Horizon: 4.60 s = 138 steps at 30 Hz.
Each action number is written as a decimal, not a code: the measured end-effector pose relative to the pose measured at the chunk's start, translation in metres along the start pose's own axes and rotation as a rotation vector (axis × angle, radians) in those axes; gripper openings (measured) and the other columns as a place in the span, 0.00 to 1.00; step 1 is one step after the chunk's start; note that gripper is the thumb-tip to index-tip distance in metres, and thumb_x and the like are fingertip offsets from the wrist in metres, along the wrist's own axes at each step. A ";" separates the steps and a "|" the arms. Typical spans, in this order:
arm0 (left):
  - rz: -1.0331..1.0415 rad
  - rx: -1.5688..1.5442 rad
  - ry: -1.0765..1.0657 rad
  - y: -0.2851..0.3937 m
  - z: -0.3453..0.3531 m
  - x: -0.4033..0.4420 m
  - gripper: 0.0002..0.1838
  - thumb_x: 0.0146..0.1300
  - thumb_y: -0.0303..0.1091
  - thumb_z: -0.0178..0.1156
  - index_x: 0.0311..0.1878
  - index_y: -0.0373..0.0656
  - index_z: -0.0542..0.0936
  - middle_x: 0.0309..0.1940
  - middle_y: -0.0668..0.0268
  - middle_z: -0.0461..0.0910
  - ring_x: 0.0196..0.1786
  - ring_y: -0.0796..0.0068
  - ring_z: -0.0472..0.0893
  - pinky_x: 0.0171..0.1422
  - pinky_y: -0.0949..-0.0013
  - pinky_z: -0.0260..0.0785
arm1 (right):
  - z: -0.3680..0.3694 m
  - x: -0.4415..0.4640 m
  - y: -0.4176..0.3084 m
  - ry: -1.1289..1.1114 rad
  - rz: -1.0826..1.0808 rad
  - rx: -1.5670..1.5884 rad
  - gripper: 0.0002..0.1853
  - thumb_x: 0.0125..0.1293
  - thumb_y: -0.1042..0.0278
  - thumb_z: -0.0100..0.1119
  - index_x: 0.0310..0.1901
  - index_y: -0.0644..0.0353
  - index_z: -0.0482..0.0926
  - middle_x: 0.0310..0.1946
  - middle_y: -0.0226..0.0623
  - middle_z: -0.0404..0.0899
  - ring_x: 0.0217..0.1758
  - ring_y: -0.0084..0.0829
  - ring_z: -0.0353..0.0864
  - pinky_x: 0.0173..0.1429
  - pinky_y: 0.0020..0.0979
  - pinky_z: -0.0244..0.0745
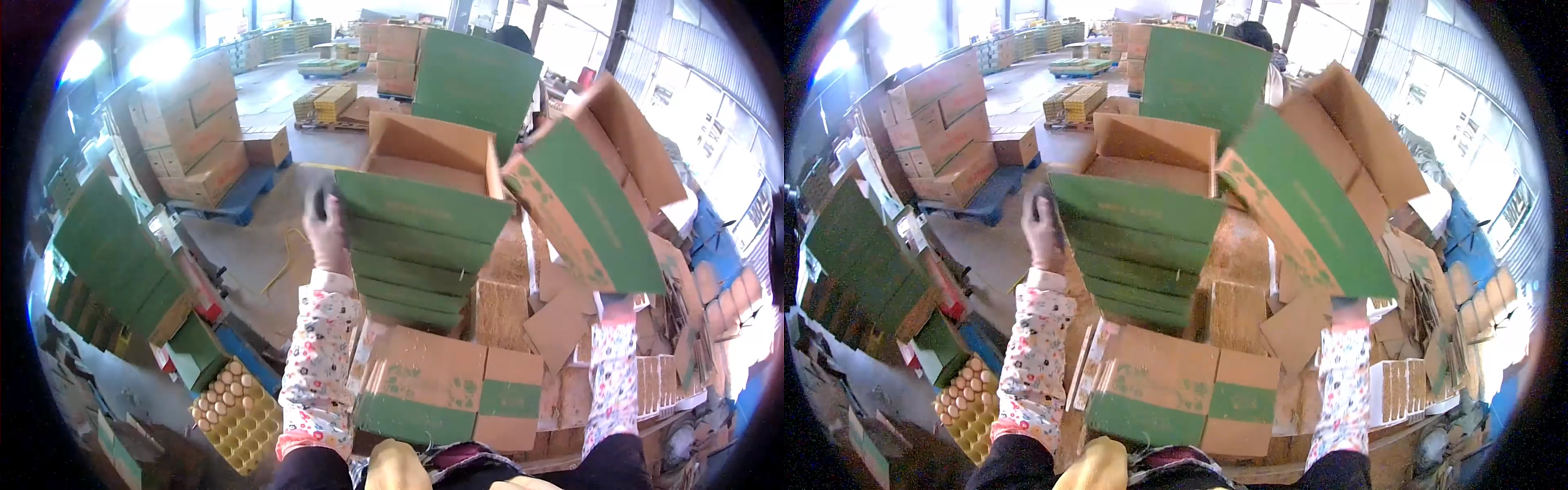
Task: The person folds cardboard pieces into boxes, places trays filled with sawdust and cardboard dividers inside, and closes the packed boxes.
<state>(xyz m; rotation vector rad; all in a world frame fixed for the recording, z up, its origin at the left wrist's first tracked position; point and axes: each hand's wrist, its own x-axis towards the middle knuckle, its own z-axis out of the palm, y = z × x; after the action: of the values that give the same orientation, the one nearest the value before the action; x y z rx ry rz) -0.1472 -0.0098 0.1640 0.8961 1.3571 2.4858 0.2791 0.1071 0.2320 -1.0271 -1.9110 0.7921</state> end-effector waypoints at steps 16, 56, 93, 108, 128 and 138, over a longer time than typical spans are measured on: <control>-0.180 0.849 -0.094 -0.133 -0.096 -0.126 0.35 0.59 0.47 0.55 0.62 0.32 0.59 0.57 0.46 0.65 0.61 0.53 0.64 0.66 0.60 0.53 | 0.115 -0.065 0.203 -0.213 -0.224 -0.566 0.23 0.69 0.64 0.40 0.63 0.62 0.57 0.64 0.45 0.55 0.66 0.40 0.56 0.67 0.33 0.54; 0.213 0.816 -0.598 -0.014 0.036 -0.258 0.48 0.46 0.47 0.68 0.62 0.31 0.53 0.58 0.43 0.59 0.61 0.50 0.60 0.65 0.54 0.52 | -0.003 -0.098 0.035 -0.573 -0.023 -0.725 0.43 0.60 0.38 0.46 0.64 0.67 0.51 0.66 0.46 0.52 0.68 0.45 0.53 0.68 0.36 0.52; -0.086 1.251 -0.811 -0.015 -0.008 -0.215 0.28 0.47 0.25 0.61 0.54 0.35 0.65 0.50 0.52 0.64 0.54 0.52 0.67 0.61 0.60 0.59 | 0.070 -0.142 0.391 -0.280 1.053 0.653 0.15 0.65 0.54 0.50 0.44 0.54 0.78 0.34 0.28 0.77 0.34 0.24 0.74 0.38 0.25 0.70; -0.116 1.159 -0.795 -0.023 -0.016 -0.213 0.29 0.48 0.28 0.61 0.55 0.35 0.64 0.50 0.48 0.63 0.53 0.47 0.66 0.59 0.57 0.59 | 0.138 -0.054 0.378 -0.284 1.034 0.241 0.20 0.49 0.52 0.67 0.36 0.57 0.77 0.21 0.29 0.72 0.19 0.24 0.69 0.21 0.28 0.66; -0.033 1.126 -0.727 -0.006 -0.007 -0.206 0.24 0.49 0.29 0.60 0.52 0.40 0.69 0.48 0.51 0.67 0.52 0.50 0.67 0.59 0.57 0.61 | 0.193 -0.051 0.406 0.663 0.799 0.809 0.27 0.53 0.70 0.64 0.54 0.65 0.67 0.45 0.40 0.75 0.44 0.35 0.75 0.46 0.37 0.72; -0.497 0.516 -0.517 -0.067 -0.061 -0.197 0.17 0.61 0.35 0.53 0.50 0.35 0.72 0.47 0.61 0.74 0.51 0.73 0.71 0.55 0.73 0.63 | 0.024 -0.103 0.183 0.064 0.459 1.252 0.23 0.67 0.59 0.43 0.59 0.66 0.63 0.56 0.42 0.69 0.56 0.37 0.71 0.62 0.37 0.65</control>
<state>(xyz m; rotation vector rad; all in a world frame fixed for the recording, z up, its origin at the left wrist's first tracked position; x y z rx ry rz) -0.0328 -0.0971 0.0017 1.0322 1.7653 1.4338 0.3594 0.1007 0.0367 -0.6154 -0.7561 1.8299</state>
